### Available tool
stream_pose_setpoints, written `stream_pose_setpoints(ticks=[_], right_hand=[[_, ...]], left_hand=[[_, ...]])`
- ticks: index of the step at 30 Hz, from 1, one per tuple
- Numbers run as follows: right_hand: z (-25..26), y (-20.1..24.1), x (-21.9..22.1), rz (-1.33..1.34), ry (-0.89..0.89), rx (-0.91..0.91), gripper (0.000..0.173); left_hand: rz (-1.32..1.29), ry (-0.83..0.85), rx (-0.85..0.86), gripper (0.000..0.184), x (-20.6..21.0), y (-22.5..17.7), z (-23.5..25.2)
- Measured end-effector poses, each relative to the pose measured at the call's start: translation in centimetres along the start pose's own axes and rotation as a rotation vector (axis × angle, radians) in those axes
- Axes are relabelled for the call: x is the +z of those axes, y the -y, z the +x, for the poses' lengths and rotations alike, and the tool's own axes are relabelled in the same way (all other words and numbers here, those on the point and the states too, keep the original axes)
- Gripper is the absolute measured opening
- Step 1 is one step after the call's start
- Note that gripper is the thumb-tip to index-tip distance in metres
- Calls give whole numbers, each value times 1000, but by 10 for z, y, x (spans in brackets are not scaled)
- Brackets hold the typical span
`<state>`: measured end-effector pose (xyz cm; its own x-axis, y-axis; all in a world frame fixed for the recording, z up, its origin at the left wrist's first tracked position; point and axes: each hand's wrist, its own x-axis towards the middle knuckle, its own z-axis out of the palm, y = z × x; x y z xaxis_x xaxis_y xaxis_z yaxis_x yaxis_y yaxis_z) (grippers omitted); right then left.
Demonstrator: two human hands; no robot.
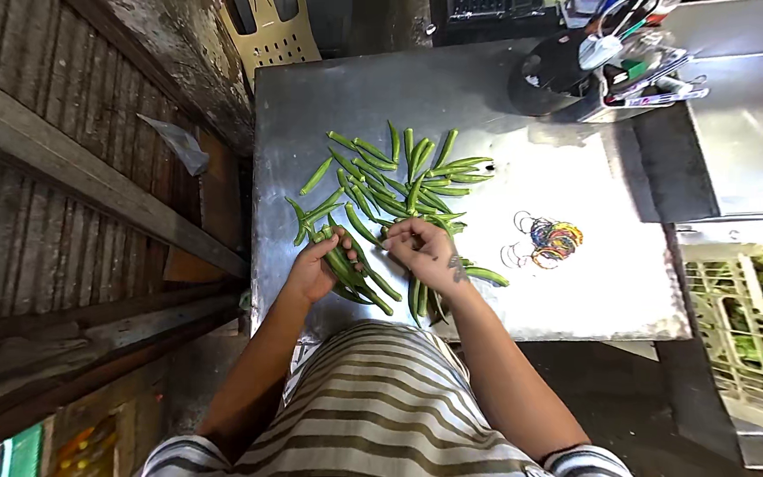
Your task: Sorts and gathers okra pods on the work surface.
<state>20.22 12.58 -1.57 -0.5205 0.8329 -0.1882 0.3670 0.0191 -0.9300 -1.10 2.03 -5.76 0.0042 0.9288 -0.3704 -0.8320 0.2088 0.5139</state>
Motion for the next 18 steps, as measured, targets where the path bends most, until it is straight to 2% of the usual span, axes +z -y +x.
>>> stream_pose_setpoints(ticks=[4, 7, 9, 15, 18], right_hand=[[-7, -25, -25, -25, -102, 67, 16], [-14, -42, -36, -363, -171, 72, 20], [-16, -50, -37, -518, -145, 80, 22], [-8, -46, -4, -633, -56, 67, 26], [7, -47, 17, -733, -102, 9, 26]], left_hand=[[-66, 33, -5, 26, -7, -6, 0], [-166, 64, -5, 23, -9, -3, 2], [-239, 48, 3, 19, -9, -1, 4], [-256, 3, 9, 20, -9, -4, 5], [-265, 8, 9, 21, -10, -6, 4]])
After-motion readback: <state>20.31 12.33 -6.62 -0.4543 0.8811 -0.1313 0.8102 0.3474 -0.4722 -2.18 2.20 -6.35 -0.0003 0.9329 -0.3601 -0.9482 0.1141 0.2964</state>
